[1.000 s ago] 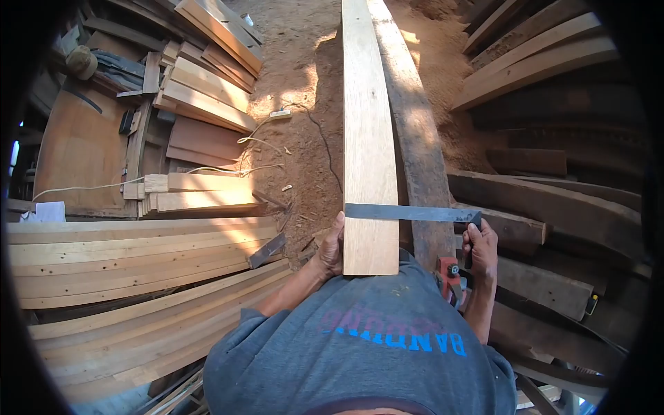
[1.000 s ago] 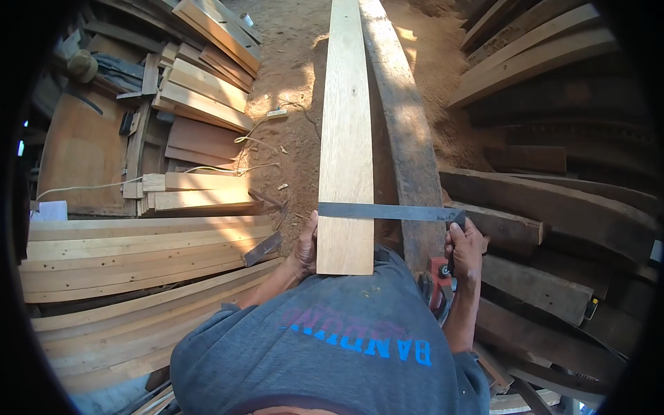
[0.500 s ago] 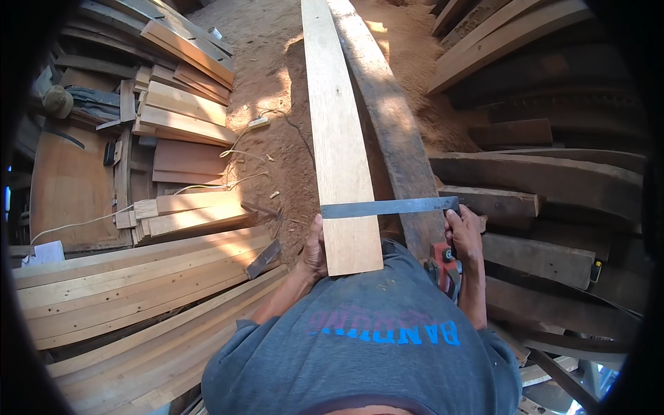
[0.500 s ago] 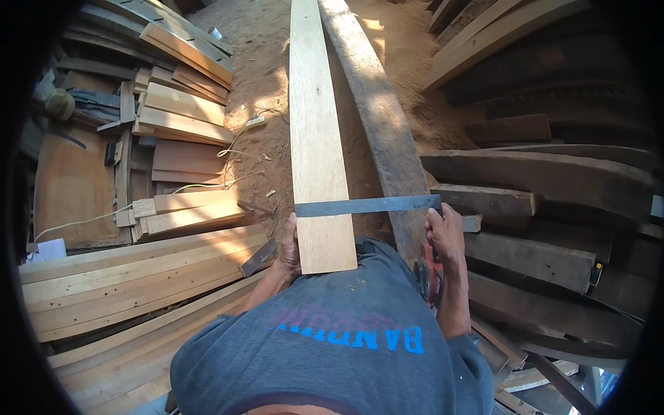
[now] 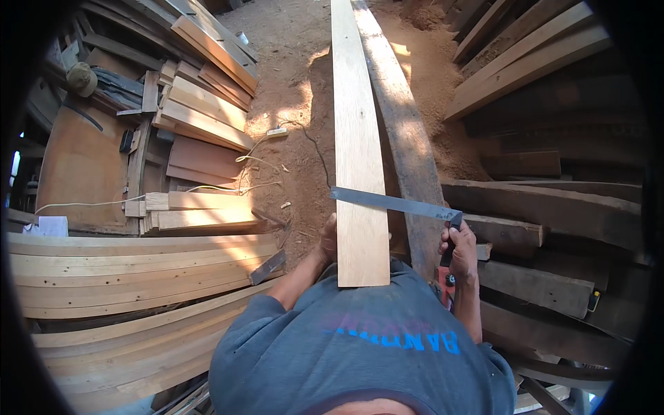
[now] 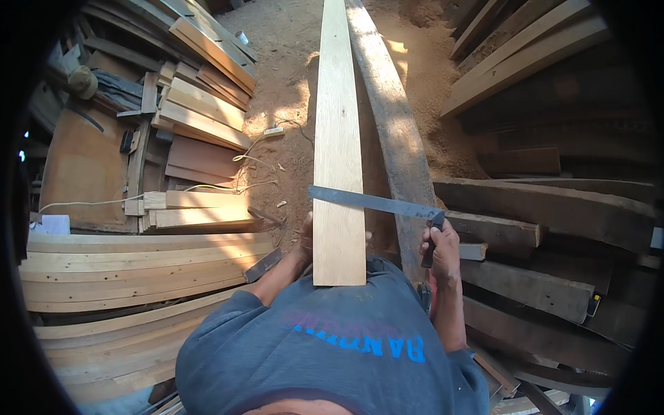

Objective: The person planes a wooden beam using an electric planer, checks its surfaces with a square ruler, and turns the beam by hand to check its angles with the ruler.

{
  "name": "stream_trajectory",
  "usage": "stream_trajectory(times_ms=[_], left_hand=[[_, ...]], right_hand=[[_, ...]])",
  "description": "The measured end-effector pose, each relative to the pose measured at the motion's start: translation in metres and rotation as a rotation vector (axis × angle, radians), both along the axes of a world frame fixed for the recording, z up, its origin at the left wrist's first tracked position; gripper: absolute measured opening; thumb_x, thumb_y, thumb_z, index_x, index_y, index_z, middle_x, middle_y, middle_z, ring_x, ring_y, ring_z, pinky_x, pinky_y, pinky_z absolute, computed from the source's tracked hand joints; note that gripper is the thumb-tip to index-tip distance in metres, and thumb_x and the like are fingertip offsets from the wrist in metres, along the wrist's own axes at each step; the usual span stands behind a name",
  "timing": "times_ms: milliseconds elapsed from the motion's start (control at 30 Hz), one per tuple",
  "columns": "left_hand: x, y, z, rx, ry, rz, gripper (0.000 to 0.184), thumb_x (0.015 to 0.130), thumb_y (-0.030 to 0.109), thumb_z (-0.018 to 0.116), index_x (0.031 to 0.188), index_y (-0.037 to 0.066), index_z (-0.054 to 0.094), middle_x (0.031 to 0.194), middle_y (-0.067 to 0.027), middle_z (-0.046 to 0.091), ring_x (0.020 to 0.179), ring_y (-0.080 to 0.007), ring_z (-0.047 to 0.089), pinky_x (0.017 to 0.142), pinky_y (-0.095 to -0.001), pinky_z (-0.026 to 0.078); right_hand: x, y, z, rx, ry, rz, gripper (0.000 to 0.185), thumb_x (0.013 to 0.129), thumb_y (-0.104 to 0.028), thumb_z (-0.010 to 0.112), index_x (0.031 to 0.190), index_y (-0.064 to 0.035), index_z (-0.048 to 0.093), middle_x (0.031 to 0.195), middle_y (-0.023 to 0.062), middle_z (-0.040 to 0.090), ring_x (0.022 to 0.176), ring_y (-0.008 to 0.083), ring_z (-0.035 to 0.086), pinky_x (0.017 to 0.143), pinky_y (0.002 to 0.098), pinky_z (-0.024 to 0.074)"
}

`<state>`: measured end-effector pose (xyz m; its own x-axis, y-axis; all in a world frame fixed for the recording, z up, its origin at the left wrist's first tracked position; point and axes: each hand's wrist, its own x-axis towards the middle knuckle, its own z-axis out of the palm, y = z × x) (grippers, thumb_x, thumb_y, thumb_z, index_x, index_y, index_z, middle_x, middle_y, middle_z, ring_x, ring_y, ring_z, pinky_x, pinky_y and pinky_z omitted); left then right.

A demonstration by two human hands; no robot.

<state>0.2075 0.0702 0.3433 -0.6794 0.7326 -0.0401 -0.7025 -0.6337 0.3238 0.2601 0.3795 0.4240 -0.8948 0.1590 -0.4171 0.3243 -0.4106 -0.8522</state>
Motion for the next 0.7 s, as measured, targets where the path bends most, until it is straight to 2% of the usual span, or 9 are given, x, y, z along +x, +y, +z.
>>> stream_trajectory(times_ms=[33, 133, 200, 300, 333, 433, 467, 633, 700], left_hand=[[0.0, 0.014, 0.031, 0.157, 0.008, -0.026, 0.096, 0.087, 0.069, 0.061, 0.154, 0.005, 0.035, 0.145, -0.0288, 0.051, 0.126, -0.0426, 0.06, 0.1, -0.0549, 0.055], [0.01, 0.025, 0.049, 0.133, -0.132, 0.058, 0.095, 0.087, 0.068, 0.061, 0.153, 0.003, 0.038, 0.138, -0.0314, 0.055, 0.123, -0.0473, 0.06, 0.099, -0.0578, 0.055], [0.013, 0.016, 0.028, 0.012, -0.218, 0.202, 0.083, 0.091, 0.056, 0.063, 0.149, 0.002, 0.042, 0.135, -0.0268, 0.059, 0.119, -0.0381, 0.065, 0.101, -0.0531, 0.055], [0.004, -0.003, 0.029, -0.234, -0.217, 0.283, 0.071, 0.094, 0.048, 0.063, 0.143, 0.0, 0.046, 0.13, -0.0217, 0.063, 0.113, -0.0297, 0.068, 0.1, -0.0465, 0.056], [0.003, -0.008, 0.034, -0.33, -0.199, 0.296, 0.069, 0.094, 0.047, 0.063, 0.142, 0.0, 0.048, 0.128, -0.0203, 0.064, 0.111, -0.0278, 0.068, 0.099, -0.0444, 0.056], [0.007, -0.006, 0.068, -0.48, -0.08, 0.217, 0.063, 0.095, 0.044, 0.062, 0.137, -0.001, 0.051, 0.12, -0.0158, 0.066, 0.104, -0.0235, 0.068, 0.096, -0.0408, 0.056], [0.008, -0.004, 0.077, -0.495, -0.074, 0.206, 0.059, 0.094, 0.042, 0.064, 0.134, -0.001, 0.053, 0.113, -0.0134, 0.067, 0.102, -0.023, 0.068, 0.093, -0.0403, 0.056], [0.013, 0.007, 0.096, -0.6, 0.065, 0.116, 0.07, 0.089, 0.04, 0.067, 0.141, -0.001, 0.046, 0.119, -0.0139, 0.063, 0.108, -0.023, 0.065, 0.095, -0.0387, 0.054], [0.014, 0.013, 0.097, -0.652, 0.147, 0.14, 0.077, 0.086, 0.043, 0.068, 0.145, -0.001, 0.043, 0.122, -0.0134, 0.06, 0.111, -0.0224, 0.062, 0.096, -0.0381, 0.053]], right_hand=[[-0.004, -0.003, -0.004, -0.005, 0.013, -0.001, 0.015, 0.103, -0.012, 0.049, 0.114, -0.0052, 0.056, 0.078, -0.0014, 0.057, 0.061, 0.0052, 0.052, 0.056, 0.0222, 0.0472], [-0.023, -0.017, -0.007, 0.275, 0.218, 0.072, 0.017, 0.103, -0.009, 0.05, 0.117, -0.0026, 0.059, 0.087, 0.0012, 0.064, 0.07, 0.0091, 0.059, 0.066, 0.0264, 0.0511], [-0.038, -0.024, -0.002, 0.572, 0.313, 0.167, 0.012, 0.102, -0.004, 0.054, 0.109, -0.0026, 0.064, 0.095, 0.004, 0.069, 0.082, 0.0109, 0.063, 0.076, 0.0287, 0.0511], [-0.065, -0.035, 0.029, 0.739, 0.31, 0.284, 0.01, 0.1, -0.003, 0.057, 0.103, -0.0036, 0.067, 0.093, 0.0053, 0.07, 0.086, 0.0081, 0.062, 0.076, 0.0287, 0.0498], [-0.077, -0.043, 0.039, 0.731, 0.351, 0.252, 0.008, 0.097, -0.002, 0.06, 0.098, -0.0028, 0.068, 0.089, 0.0114, 0.07, 0.085, 0.0136, 0.065, 0.076, 0.0326, 0.0501], [-0.131, -0.051, 0.037, 1.135, 0.603, 0.259, 0.01, 0.093, -0.001, 0.062, 0.101, -0.0013, 0.068, 0.085, 0.0171, 0.069, 0.08, 0.0255, 0.067, 0.075, 0.0377, 0.0517], [-0.149, -0.058, 0.039, 1.109, 0.647, 0.248, 0.008, 0.092, 0.0, 0.063, 0.099, -0.0005, 0.067, 0.083, 0.0165, 0.067, 0.078, 0.0252, 0.065, 0.073, 0.0368, 0.0506], [-0.22, -0.099, 0.027, 0.956, 0.714, 0.288, 0.006, 0.09, 0.002, 0.063, 0.096, 0.0004, 0.066, 0.084, 0.0148, 0.069, 0.079, 0.0218, 0.063, 0.074, 0.034, 0.0495], [-0.238, -0.097, -0.003, 0.821, 0.62, 0.274, 0.022, 0.087, 0.007, 0.056, 0.102, -0.0008, 0.069, 0.089, 0.014, 0.071, 0.083, 0.0223, 0.066, 0.078, 0.0345, 0.0516]])
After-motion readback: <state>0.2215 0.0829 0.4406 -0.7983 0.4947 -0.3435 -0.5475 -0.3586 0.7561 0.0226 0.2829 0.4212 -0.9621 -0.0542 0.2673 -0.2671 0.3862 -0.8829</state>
